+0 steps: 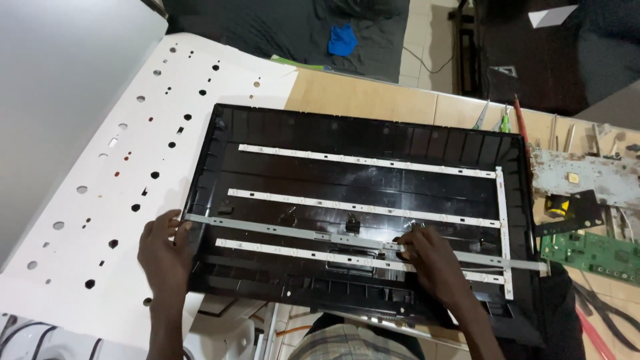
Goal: The person aligns and secures white LED light strips onto the back of a black television chassis. They use their hands to position the strips and apply adhesive tape to fix them in place.
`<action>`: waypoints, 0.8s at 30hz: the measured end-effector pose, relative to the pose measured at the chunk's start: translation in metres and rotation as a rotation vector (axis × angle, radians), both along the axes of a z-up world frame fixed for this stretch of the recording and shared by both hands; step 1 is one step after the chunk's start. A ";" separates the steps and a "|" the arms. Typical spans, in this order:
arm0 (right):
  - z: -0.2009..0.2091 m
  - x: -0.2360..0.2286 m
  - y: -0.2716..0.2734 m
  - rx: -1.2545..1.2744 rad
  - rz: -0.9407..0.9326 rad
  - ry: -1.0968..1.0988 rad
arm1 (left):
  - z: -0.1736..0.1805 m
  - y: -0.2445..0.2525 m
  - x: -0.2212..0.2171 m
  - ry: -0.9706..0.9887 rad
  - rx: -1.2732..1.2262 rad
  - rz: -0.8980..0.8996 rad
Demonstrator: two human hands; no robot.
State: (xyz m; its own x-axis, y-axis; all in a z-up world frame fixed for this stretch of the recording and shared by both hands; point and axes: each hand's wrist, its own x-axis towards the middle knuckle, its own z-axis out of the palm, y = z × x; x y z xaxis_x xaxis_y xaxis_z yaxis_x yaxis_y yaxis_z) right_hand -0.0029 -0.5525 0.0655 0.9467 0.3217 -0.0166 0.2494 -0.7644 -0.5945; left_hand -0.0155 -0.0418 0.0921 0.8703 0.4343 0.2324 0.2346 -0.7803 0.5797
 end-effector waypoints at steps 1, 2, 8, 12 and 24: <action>-0.002 0.000 -0.003 -0.014 0.019 0.019 | 0.000 0.000 0.001 -0.038 0.044 -0.018; -0.005 0.000 -0.006 -0.028 0.038 0.039 | 0.000 0.000 0.003 -0.076 0.087 -0.037; -0.003 -0.001 0.001 0.058 0.052 -0.058 | -0.002 -0.002 0.006 -0.086 0.060 -0.001; -0.020 -0.006 -0.006 -0.008 0.074 -0.120 | -0.013 0.004 0.007 -0.077 0.098 0.018; -0.028 -0.006 -0.005 -0.120 0.036 -0.044 | -0.035 0.006 0.015 -0.068 0.259 0.037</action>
State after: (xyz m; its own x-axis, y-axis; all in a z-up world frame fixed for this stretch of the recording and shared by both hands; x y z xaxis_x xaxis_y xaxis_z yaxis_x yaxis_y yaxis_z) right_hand -0.0088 -0.5579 0.0373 0.9351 0.3539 -0.0159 0.3019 -0.8196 -0.4868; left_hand -0.0001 -0.0356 0.0572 0.8332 0.3841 0.3979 0.2332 -0.8964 0.3770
